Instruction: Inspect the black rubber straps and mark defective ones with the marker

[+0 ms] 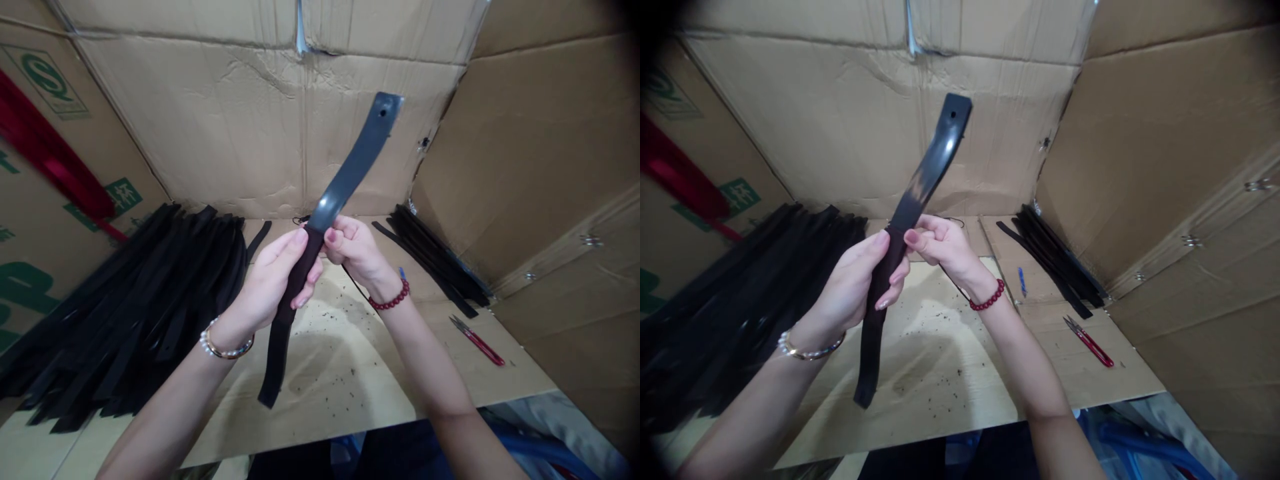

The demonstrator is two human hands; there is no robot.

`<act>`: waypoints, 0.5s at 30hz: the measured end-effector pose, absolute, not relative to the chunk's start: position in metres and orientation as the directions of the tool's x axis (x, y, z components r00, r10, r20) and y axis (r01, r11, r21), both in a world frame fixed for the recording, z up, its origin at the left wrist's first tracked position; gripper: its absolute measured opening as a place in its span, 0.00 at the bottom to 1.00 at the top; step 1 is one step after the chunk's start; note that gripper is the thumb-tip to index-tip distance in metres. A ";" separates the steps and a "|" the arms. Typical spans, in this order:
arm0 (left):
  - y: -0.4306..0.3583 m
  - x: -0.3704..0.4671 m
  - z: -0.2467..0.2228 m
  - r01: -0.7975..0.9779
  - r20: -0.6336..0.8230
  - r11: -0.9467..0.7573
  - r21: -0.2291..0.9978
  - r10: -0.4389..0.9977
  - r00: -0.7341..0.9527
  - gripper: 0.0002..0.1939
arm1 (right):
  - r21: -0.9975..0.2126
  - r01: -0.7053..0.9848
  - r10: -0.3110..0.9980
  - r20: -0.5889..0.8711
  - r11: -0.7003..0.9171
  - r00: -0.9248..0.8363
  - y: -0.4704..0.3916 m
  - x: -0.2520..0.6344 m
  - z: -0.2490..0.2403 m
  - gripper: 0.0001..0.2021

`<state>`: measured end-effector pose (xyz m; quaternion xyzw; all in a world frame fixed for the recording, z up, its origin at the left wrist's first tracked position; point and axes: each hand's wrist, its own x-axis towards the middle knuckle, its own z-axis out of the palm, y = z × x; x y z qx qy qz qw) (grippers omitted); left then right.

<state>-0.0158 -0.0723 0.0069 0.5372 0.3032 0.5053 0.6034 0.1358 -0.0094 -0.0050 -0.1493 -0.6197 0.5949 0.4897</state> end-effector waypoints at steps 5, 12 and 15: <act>-0.072 -0.019 0.008 -0.304 0.087 0.070 0.950 0.875 0.475 0.22 | -0.898 -0.392 0.726 0.404 0.199 -0.557 -0.003 0.139 -0.011 0.26; -0.070 -0.018 0.002 -0.316 0.044 0.183 0.931 0.803 0.595 0.30 | -0.887 -0.406 0.683 0.438 0.221 -0.585 -0.006 0.140 -0.012 0.23; -0.070 -0.013 0.000 -0.287 0.033 0.134 0.949 0.859 0.510 0.32 | -0.878 -0.404 0.754 0.443 0.257 -0.484 -0.010 0.136 -0.008 0.21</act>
